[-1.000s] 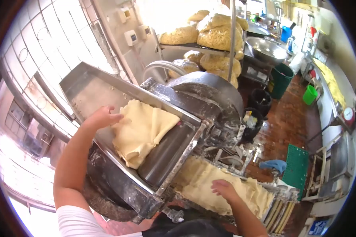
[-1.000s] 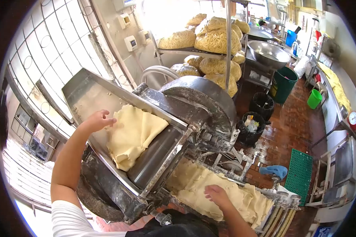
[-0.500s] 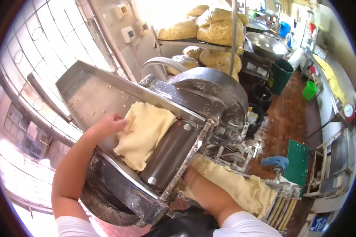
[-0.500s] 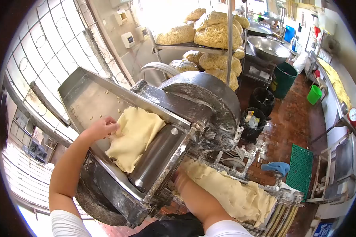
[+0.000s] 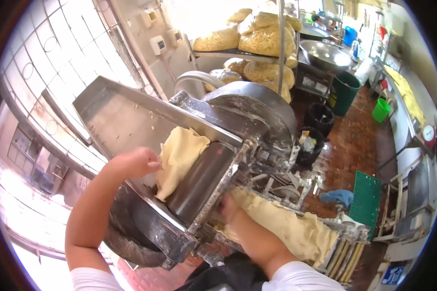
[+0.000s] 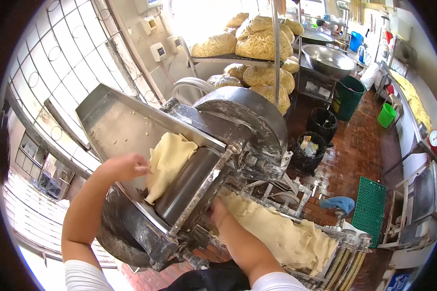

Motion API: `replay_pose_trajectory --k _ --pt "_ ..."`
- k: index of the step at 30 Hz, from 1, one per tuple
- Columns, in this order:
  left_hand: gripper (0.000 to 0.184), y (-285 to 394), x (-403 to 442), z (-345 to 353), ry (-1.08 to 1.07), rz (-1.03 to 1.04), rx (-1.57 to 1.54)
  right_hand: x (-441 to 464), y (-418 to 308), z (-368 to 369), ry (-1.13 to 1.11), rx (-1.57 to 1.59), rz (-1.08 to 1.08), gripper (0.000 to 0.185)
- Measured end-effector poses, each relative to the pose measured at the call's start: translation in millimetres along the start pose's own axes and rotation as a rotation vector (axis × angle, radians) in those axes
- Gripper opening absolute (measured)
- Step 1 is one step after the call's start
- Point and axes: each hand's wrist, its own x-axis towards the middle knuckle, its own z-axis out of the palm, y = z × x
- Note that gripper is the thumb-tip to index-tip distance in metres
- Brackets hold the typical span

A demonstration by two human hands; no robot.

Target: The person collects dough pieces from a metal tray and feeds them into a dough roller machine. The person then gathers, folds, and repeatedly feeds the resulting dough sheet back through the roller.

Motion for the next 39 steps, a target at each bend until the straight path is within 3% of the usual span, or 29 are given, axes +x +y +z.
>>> replay_pose_trajectory --k 1,3,5,7,8,10,11,13,14,15,16,18,25,31,36,39 --pt "0.038 15 -20 -7 0.112 -0.067 -0.018 2 -3 -14 0.022 -0.095 0.008 0.032" --pt "0.041 19 -52 -6 0.343 0.127 -0.359 -10 -5 -25 0.108 -0.072 -0.032 0.032" --pt "0.044 45 -106 -8 0.165 0.189 -0.854 -37 -15 -25 0.17 -0.062 -0.115 0.034" --pt "0.044 56 -145 13 -0.127 0.635 -0.975 -52 -25 -32 0.172 -0.084 -0.126 0.035" --pt "0.042 76 -157 37 -0.306 0.768 -1.081 -59 -26 -38 0.173 -0.094 -0.13 0.036" --pt "0.037 112 -170 81 -0.641 0.964 -0.969 -67 -24 -59 0.162 -0.136 -0.182 0.039" --pt "0.037 125 -176 121 -0.773 0.905 -1.006 -74 -26 -67 0.145 -0.153 -0.2 0.04" --pt "0.034 141 -189 226 -0.909 0.321 -1.386 -88 -32 -82 0.091 -0.202 -0.285 0.04" --pt "0.031 142 -172 278 -0.835 0.325 -1.447 -97 -34 -90 0.09 -0.238 -0.301 0.039" --pt "0.028 147 -152 348 -0.636 -0.16 -1.763 -109 -36 -102 0.096 -0.28 -0.315 0.039" --pt "0.029 150 -129 392 -0.468 -0.426 -1.957 -117 -39 -109 0.097 -0.322 -0.333 0.039" --pt "0.03 154 -77 431 -0.265 -0.69 -2.205 -133 -43 -118 0.134 -0.367 -0.39 0.039" --pt "0.035 142 58 424 0.053 -0.786 -2.479 -208 -74 -129 0.282 -0.522 -0.315 0.042" --pt "0.039 152 63 422 0.071 -0.776 -2.354 -238 -82 -166 0.307 -0.52 -0.322 0.042" --pt "0.042 186 44 401 -0.012 -0.57 -2.055 -236 -77 -212 0.319 -0.478 -0.401 0.044" --pt "0.045 227 33 387 -0.084 -0.306 -1.75 -246 -78 -222 0.45 -0.432 -0.35 0.043"
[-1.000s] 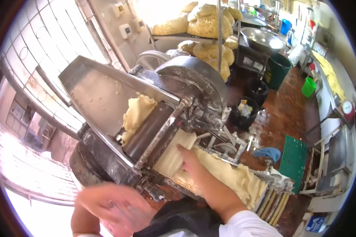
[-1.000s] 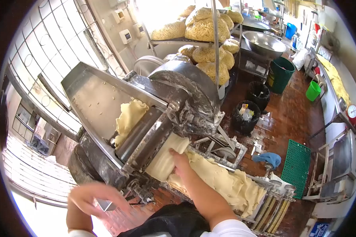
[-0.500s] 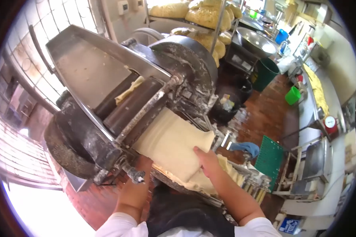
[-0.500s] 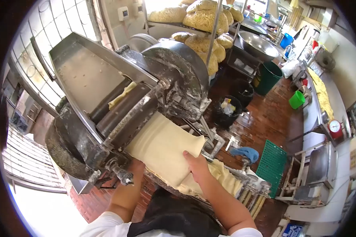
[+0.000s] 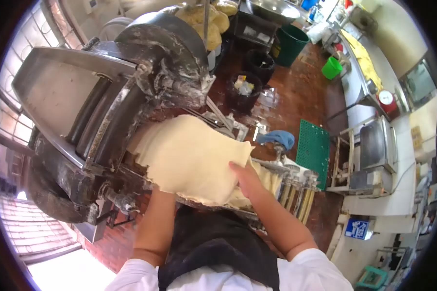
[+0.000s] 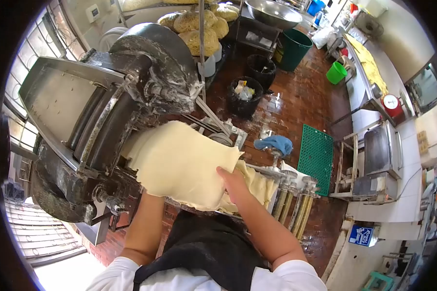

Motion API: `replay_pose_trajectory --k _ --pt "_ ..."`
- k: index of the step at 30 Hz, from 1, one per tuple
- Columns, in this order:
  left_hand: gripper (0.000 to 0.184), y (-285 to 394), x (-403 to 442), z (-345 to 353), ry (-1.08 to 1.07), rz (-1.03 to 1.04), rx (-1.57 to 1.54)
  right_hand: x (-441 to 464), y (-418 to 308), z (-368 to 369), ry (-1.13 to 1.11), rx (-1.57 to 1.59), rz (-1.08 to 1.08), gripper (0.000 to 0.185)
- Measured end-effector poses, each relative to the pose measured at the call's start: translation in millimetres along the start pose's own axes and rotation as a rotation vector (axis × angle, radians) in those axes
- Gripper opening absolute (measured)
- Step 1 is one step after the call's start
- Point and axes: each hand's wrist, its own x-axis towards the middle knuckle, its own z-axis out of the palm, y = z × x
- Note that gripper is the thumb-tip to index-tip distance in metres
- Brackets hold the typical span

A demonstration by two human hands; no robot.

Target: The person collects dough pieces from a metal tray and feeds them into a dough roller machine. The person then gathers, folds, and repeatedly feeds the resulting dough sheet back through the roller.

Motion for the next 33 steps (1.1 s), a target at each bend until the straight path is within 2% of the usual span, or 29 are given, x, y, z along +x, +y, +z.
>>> replay_pose_trajectory --k 3,5,7,8,11,14,17,18,19,21,22,24,25,26,29,32,33 --pt "0.047 -5 -25 55 -0.264 0.228 0.421 -13 -14 -10 0.047 0.01 0.066 0.046" --pt "0.048 -19 -47 98 -0.432 0.508 0.687 -17 -16 -22 -0.051 0.136 0.078 0.05" --pt "0.048 -38 -75 134 -0.462 0.831 0.88 -19 -13 -39 -0.203 0.393 0.067 0.056" --pt "0.047 -44 -88 149 -0.442 0.99 0.953 -21 -10 -42 -0.177 0.365 0.049 0.057" --pt "0.047 -17 -133 166 -0.641 0.955 0.923 -39 -14 -65 -0.082 0.293 -0.021 0.057" --pt "0.049 5 -159 170 -0.923 0.792 0.891 -65 -18 -104 -0.012 0.328 -0.019 0.057" --pt "0.058 -1 -149 134 -0.903 0.877 1.018 -77 -13 -155 -0.022 0.388 0.039 0.057" --pt "0.067 -7 -143 122 -0.699 0.889 1.126 -75 -3 -175 0.064 0.411 0.132 0.056" --pt "0.076 -17 -136 112 -0.485 0.893 1.222 -70 13 -193 0.2 0.107 0.122 0.055" --pt "0.091 -43 -103 99 -0.236 0.749 1.427 -44 46 -228 0.441 -0.518 0.091 0.054" --pt "0.093 -45 -91 93 -0.252 0.673 1.516 -37 70 -245 0.693 -0.884 0.049 0.053" --pt "0.096 -47 -76 81 -0.286 0.493 1.692 -42 75 -228 0.793 -1.012 -0.187 0.054" --pt "0.093 -48 -72 79 -0.287 0.506 1.679 -45 76 -218 0.837 -1.075 -0.307 0.054" --pt "0.09 -50 -71 77 -0.292 0.517 1.666 -39 85 -219 0.819 -1.161 -0.377 0.052" --pt "0.081 -54 -67 72 -0.313 0.535 1.571 -38 74 -179 0.638 -1.156 -0.547 0.045" --pt "0.068 -61 -56 60 -0.31 0.597 1.424 -22 76 -152 0.455 -1.099 -0.526 0.04" --pt "0.063 -61 -52 55 -0.3 0.624 1.372 -20 76 -139 0.393 -0.98 -0.466 0.038"
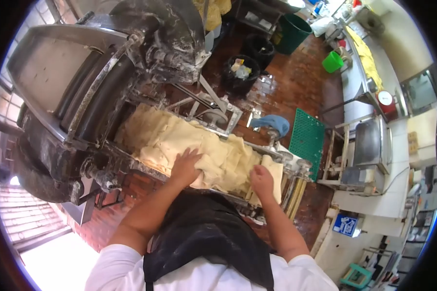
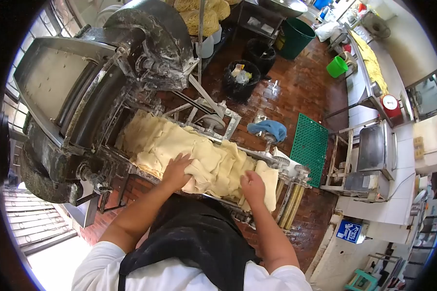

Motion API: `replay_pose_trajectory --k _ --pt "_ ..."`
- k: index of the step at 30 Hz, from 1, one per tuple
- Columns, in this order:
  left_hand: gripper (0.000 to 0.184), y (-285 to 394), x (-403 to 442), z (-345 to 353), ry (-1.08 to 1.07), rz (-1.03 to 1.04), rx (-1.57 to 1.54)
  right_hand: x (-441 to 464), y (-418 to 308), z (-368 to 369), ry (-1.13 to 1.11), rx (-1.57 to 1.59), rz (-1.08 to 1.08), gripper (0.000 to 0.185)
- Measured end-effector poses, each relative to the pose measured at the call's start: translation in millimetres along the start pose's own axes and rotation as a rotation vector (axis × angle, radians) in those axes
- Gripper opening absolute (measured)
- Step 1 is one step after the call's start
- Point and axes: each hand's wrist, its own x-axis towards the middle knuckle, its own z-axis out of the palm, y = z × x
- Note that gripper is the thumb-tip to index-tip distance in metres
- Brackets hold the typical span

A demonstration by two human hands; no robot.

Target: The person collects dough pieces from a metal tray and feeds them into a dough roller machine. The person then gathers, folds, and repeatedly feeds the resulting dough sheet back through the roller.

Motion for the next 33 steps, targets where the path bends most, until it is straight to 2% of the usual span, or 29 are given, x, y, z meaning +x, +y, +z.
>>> replay_pose_trajectory --k 2,3,6,7,10,13,14,16,19,23,25,28,32,33 --pt "0.057 -10 0 -8 0.061 -0.095 -0.272 0 -24 13 -0.128 0.248 0.104 0.035" --pt "0.054 -15 1 -11 0.092 -0.143 -0.408 1 -32 18 -0.163 0.251 0.082 0.034" --pt "0.048 -28 0 -17 0.227 -0.239 -0.618 8 -43 37 -0.274 0.324 0.047 0.032" --pt "0.047 -31 0 -17 0.335 -0.204 -0.61 14 -39 50 -0.313 0.391 0.056 0.032" --pt "0.046 -26 -5 -34 0.363 -0.356 -0.84 21 -56 61 -0.415 0.546 0.182 0.031" --pt "0.045 -48 -4 -27 0.472 -0.266 -0.823 30 -107 59 -0.465 0.708 0.474 0.035" --pt "0.044 -50 -5 -29 0.433 -0.301 -0.847 33 -120 63 -0.472 0.765 0.591 0.036" --pt "0.041 -46 -10 -46 0.361 -0.371 -0.891 38 -139 80 -0.484 0.841 0.641 0.039" --pt "0.041 -62 -8 -29 0.46 -0.284 -0.841 47 -155 113 -0.58 0.812 0.67 0.041" --pt "0.042 -81 -7 -28 0.506 -0.392 -0.917 56 -178 145 -0.662 0.781 0.671 0.04" --pt "0.042 -92 -7 -33 0.541 -0.434 -1.008 56 -196 159 -0.518 0.837 0.725 0.038" --pt "0.04 -109 -10 -51 0.435 -0.594 -0.84 56 -200 184 -0.412 0.894 0.744 0.034" --pt "0.045 -156 -5 -15 0.407 -0.603 -0.915 53 -216 202 -0.182 0.908 0.806 0.033" --pt "0.047 -163 -2 -11 0.388 -0.643 -0.881 55 -218 201 -0.258 0.858 0.797 0.038"
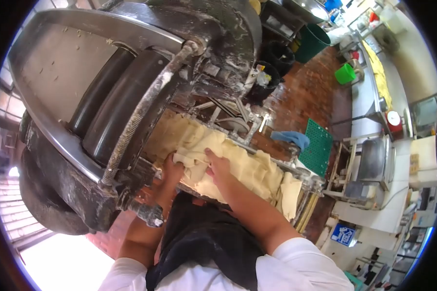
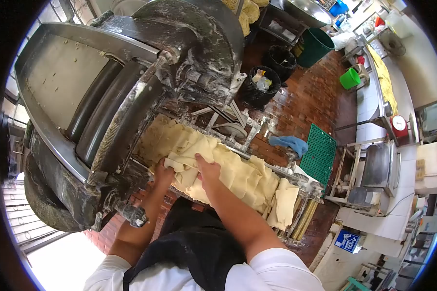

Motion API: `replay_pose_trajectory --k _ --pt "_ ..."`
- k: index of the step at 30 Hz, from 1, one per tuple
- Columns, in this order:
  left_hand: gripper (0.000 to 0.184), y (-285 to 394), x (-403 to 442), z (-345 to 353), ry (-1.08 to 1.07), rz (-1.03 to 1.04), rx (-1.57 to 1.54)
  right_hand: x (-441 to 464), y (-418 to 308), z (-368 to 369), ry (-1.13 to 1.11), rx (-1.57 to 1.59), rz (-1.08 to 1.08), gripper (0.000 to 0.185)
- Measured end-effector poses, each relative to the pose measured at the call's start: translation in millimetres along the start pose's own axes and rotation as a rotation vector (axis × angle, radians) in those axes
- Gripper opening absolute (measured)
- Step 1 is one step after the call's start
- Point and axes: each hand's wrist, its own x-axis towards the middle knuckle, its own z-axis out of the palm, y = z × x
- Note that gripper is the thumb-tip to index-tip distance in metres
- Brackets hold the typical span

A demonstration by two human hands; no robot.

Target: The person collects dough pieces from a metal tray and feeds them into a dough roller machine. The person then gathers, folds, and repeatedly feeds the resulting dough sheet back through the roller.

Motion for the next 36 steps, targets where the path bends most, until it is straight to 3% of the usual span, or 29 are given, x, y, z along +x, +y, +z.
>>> replay_pose_trajectory --k 2,5,7,10,11,13,17,19,22,25,28,31,36 --pt "0.05 -14 5 0 0.027 -0.036 0.063 1 -8 -4 -0.089 -0.151 0.047 0.048" --pt "0.053 -1 -12 -7 0.056 -0.032 0.087 17 -7 3 -0.12 -0.194 0.097 0.047" --pt "0.052 7 -34 -19 0.046 -0.005 0.037 15 -3 13 -0.098 -0.297 -0.024 0.045" --pt "0.047 -34 -63 -25 0.112 -0.234 -0.645 23 5 19 -0.038 -0.449 -0.115 0.039" --pt "0.044 -39 -66 -28 0.075 -0.388 -0.642 28 10 19 -0.015 -0.503 -0.129 0.037" --pt "0.043 -33 -76 -38 0.008 -0.69 -0.636 33 16 23 0.01 -0.348 -0.11 0.036" --pt "0.06 -39 -82 -35 -0.154 -0.76 -0.899 24 11 31 0.011 -0.058 0.007 0.038" --pt "0.068 -41 -76 -32 -0.241 -0.799 -0.981 8 0 23 -0.106 -0.027 0.04 0.038" --pt "0.073 -40 -72 -27 -0.507 -0.649 -1.248 -11 -7 13 -0.182 0.036 0.047 0.038" --pt "0.078 -3 -77 -19 -0.523 -0.61 -1.482 -17 -4 -4 -0.199 0.104 0.038 0.037" --pt "0.068 -1 -62 -2 -0.224 -0.496 -1.466 -26 -11 -29 -0.196 0.162 0.111 0.038" --pt "0.062 -6 -51 -2 -0.047 -0.603 -1.524 -24 -17 -70 -0.21 0.163 0.19 0.039" --pt "0.065 -17 -46 -3 -0.019 -0.531 -1.617 -39 -38 -130 -0.227 0.115 0.221 0.044"
